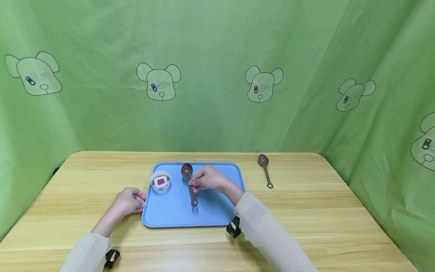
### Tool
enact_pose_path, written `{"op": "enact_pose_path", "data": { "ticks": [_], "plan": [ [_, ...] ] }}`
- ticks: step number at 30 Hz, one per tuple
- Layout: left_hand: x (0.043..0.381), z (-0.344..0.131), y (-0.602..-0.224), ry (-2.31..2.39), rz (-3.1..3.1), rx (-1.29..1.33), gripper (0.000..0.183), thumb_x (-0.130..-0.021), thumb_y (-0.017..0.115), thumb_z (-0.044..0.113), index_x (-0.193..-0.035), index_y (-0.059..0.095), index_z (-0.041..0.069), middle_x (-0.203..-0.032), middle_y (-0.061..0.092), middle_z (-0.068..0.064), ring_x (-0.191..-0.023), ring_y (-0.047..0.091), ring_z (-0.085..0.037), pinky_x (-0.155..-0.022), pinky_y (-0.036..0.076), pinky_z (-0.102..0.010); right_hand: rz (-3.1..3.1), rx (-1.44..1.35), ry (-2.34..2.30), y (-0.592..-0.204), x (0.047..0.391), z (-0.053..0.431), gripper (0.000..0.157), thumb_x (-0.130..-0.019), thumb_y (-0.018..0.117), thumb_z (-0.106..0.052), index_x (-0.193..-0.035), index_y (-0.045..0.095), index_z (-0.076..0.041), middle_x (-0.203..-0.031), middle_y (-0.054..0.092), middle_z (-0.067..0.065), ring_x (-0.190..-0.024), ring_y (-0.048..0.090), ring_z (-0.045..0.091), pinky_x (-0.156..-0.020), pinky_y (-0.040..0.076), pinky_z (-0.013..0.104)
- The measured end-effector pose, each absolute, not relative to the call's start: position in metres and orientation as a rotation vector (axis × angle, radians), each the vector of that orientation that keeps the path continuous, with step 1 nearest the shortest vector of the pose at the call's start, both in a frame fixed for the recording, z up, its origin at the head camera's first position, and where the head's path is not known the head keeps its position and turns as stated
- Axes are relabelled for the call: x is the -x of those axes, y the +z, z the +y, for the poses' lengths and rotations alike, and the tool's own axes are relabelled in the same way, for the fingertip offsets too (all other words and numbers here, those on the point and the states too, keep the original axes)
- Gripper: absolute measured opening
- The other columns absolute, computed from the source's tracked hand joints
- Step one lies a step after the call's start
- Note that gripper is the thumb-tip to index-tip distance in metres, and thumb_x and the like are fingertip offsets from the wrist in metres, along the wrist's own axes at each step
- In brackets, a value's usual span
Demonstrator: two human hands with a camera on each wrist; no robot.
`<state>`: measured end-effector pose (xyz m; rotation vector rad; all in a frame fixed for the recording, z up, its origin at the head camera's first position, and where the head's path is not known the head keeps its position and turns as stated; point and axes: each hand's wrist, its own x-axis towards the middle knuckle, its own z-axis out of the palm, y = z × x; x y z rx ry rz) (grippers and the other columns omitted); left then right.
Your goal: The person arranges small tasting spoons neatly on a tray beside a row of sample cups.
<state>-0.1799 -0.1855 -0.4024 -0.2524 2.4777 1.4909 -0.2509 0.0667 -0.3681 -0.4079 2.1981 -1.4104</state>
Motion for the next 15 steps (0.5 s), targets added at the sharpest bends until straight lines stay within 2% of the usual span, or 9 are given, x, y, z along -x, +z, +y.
{"op": "enact_pose_path", "data": {
  "ticks": [15],
  "plan": [
    [0.1796,-0.1854,-0.401,1.476,2.487,0.245,0.016,-0.077,0.054,-0.015,-0.093,0.054,-0.015,-0.073,0.055,-0.015,-0.064,0.057,-0.018,-0.061,0.058,-0.028,2.205,0.41,-1.405,-0.3684,0.2485,0.0583,0.014,-0.084,0.056,0.008,-0.093,0.065,0.012,-0.082,0.067,0.019,-0.063,0.064,0.018,-0.072,0.057,0.035]
  ]
}}
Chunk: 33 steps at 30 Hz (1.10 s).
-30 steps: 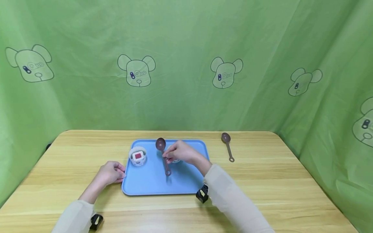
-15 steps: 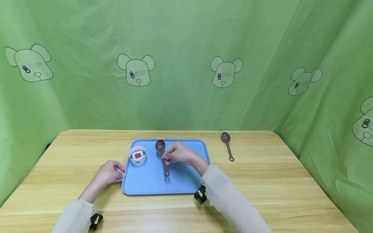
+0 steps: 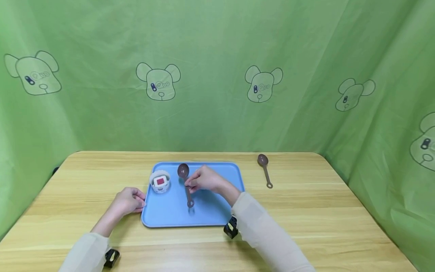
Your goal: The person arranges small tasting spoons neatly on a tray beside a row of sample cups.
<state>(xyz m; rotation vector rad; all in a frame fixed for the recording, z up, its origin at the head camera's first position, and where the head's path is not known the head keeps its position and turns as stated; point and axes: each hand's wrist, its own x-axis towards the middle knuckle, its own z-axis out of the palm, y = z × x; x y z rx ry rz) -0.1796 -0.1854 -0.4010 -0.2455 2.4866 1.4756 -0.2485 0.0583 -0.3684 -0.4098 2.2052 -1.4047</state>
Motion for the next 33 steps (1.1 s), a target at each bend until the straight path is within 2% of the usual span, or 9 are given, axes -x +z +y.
{"op": "enact_pose_path", "data": {
  "ticks": [11,33],
  "plan": [
    [0.178,-0.184,-0.398,1.461,2.488,0.252,0.015,-0.078,0.054,-0.014,-0.093,0.053,-0.015,-0.074,0.054,-0.015,-0.064,0.057,-0.018,-0.061,0.058,-0.029,2.165,0.404,-1.429,-0.369,0.243,0.049,0.015,-0.084,0.055,0.008,-0.094,0.064,0.015,-0.081,0.067,0.02,-0.061,0.064,0.019,-0.075,0.056,0.039],
    [0.18,-0.185,-0.402,1.467,2.488,0.256,0.015,-0.077,0.056,-0.014,-0.092,0.054,-0.014,-0.074,0.055,-0.015,-0.063,0.057,-0.018,-0.061,0.058,-0.029,2.142,0.319,-1.41,-0.386,0.238,0.04,0.013,-0.084,0.053,0.011,-0.091,0.064,0.015,-0.073,0.064,0.019,-0.054,0.059,0.015,-0.065,0.058,0.031]
  ]
}}
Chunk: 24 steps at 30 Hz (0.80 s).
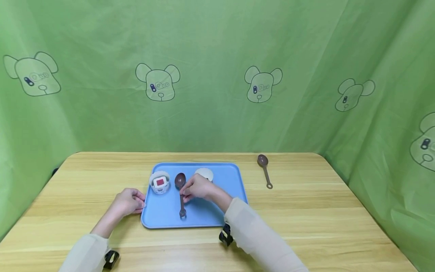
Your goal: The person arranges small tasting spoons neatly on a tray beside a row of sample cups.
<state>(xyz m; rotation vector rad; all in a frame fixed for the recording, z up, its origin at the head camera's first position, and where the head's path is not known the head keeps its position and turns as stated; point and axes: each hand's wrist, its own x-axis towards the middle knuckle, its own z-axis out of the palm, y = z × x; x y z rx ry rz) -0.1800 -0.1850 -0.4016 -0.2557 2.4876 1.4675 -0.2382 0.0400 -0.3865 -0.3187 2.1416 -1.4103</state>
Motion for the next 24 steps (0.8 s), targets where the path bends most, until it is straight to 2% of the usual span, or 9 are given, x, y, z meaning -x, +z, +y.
{"op": "enact_pose_path", "data": {
  "ticks": [11,24],
  "plan": [
    [0.18,-0.1856,-0.4015,1.483,2.479,0.253,0.015,-0.077,0.056,-0.014,-0.092,0.054,-0.014,-0.074,0.055,-0.016,-0.063,0.057,-0.018,-0.061,0.058,-0.029,2.131,0.32,-1.42,-0.3934,0.2378,0.0387,0.013,-0.084,0.052,0.013,-0.09,0.063,0.017,-0.075,0.064,0.025,-0.06,0.063,0.022,-0.066,0.058,0.031],
    [0.1798,-0.1861,-0.4014,1.488,2.472,0.251,0.015,-0.078,0.055,-0.014,-0.092,0.053,-0.014,-0.073,0.054,-0.015,-0.063,0.057,-0.018,-0.061,0.058,-0.029,2.155,0.303,-1.406,-0.395,0.2365,0.0382,0.014,-0.083,0.051,0.014,-0.09,0.064,0.016,-0.076,0.064,0.024,-0.068,0.065,0.029,-0.067,0.058,0.032]
  ]
}}
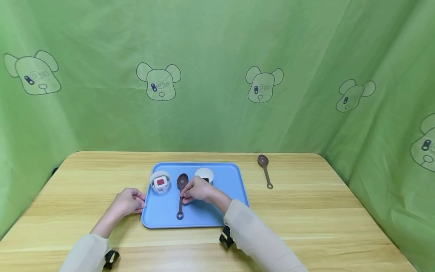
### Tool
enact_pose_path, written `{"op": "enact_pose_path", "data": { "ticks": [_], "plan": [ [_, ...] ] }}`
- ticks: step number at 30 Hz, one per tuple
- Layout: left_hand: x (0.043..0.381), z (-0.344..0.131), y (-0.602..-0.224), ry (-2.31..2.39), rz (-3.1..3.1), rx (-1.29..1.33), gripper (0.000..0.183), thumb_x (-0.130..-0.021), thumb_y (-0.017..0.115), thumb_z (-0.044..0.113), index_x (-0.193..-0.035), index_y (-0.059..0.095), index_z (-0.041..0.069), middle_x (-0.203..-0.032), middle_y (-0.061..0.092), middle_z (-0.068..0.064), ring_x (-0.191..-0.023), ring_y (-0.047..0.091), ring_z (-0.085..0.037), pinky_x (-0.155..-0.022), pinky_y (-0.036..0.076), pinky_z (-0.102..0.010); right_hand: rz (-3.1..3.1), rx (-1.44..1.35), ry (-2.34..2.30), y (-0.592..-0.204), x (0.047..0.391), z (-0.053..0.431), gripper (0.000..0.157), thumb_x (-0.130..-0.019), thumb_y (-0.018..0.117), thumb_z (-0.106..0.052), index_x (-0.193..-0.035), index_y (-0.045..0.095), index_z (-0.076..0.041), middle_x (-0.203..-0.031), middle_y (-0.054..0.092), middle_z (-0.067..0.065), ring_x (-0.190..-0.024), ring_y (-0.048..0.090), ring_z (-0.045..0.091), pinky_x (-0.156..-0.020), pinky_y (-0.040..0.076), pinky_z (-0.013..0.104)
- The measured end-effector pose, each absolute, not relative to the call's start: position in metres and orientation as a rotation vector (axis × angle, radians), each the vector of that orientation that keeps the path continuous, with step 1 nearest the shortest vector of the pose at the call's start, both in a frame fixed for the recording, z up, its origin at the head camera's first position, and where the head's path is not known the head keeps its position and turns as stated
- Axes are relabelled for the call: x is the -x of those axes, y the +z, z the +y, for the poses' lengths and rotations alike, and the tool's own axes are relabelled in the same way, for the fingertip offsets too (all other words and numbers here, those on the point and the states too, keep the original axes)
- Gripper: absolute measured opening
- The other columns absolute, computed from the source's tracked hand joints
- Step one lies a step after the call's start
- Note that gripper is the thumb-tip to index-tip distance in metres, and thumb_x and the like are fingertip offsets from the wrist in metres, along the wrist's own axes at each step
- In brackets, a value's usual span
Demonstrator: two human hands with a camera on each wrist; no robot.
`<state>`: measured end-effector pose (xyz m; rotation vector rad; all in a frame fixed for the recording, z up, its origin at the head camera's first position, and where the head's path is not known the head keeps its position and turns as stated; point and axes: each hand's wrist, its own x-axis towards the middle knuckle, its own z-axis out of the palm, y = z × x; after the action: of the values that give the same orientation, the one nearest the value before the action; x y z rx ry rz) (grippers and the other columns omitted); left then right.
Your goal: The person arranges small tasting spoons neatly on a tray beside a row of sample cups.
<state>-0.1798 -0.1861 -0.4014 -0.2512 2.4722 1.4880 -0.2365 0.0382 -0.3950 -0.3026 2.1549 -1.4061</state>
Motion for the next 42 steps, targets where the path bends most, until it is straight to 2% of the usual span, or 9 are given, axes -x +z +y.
{"op": "enact_pose_path", "data": {
  "ticks": [6,22,32,42],
  "plan": [
    [0.179,-0.186,-0.402,1.488,2.471,0.251,0.015,-0.078,0.055,-0.014,-0.093,0.053,-0.014,-0.073,0.054,-0.015,-0.063,0.057,-0.018,-0.061,0.058,-0.029,2.153,0.296,-1.403,-0.396,0.236,0.038,0.014,-0.083,0.051,0.015,-0.088,0.064,0.015,-0.074,0.064,0.022,-0.063,0.064,0.023,-0.066,0.058,0.03],
    [0.18,-0.186,-0.401,1.48,2.464,0.252,0.015,-0.078,0.054,-0.014,-0.094,0.053,-0.015,-0.074,0.054,-0.015,-0.064,0.057,-0.018,-0.062,0.058,-0.028,2.211,0.335,-1.347,-0.392,0.233,0.037,0.013,-0.083,0.053,0.012,-0.086,0.065,0.013,-0.076,0.064,0.016,-0.068,0.065,0.03,-0.064,0.058,0.03],
    [0.18,-0.187,-0.401,1.486,2.466,0.245,0.015,-0.078,0.054,-0.014,-0.093,0.053,-0.015,-0.073,0.054,-0.015,-0.063,0.057,-0.018,-0.061,0.058,-0.029,2.192,0.327,-1.341,-0.389,0.234,0.037,0.012,-0.084,0.052,0.011,-0.086,0.064,0.014,-0.074,0.063,0.02,-0.066,0.064,0.031,-0.063,0.058,0.032],
    [0.18,-0.187,-0.402,1.482,2.465,0.249,0.015,-0.079,0.055,-0.014,-0.094,0.053,-0.015,-0.074,0.054,-0.015,-0.064,0.057,-0.018,-0.062,0.058,-0.029,2.166,0.351,-1.355,-0.383,0.234,0.043,0.013,-0.085,0.052,0.011,-0.089,0.064,0.013,-0.076,0.063,0.022,-0.061,0.063,0.024,-0.064,0.058,0.034]
  ]
}}
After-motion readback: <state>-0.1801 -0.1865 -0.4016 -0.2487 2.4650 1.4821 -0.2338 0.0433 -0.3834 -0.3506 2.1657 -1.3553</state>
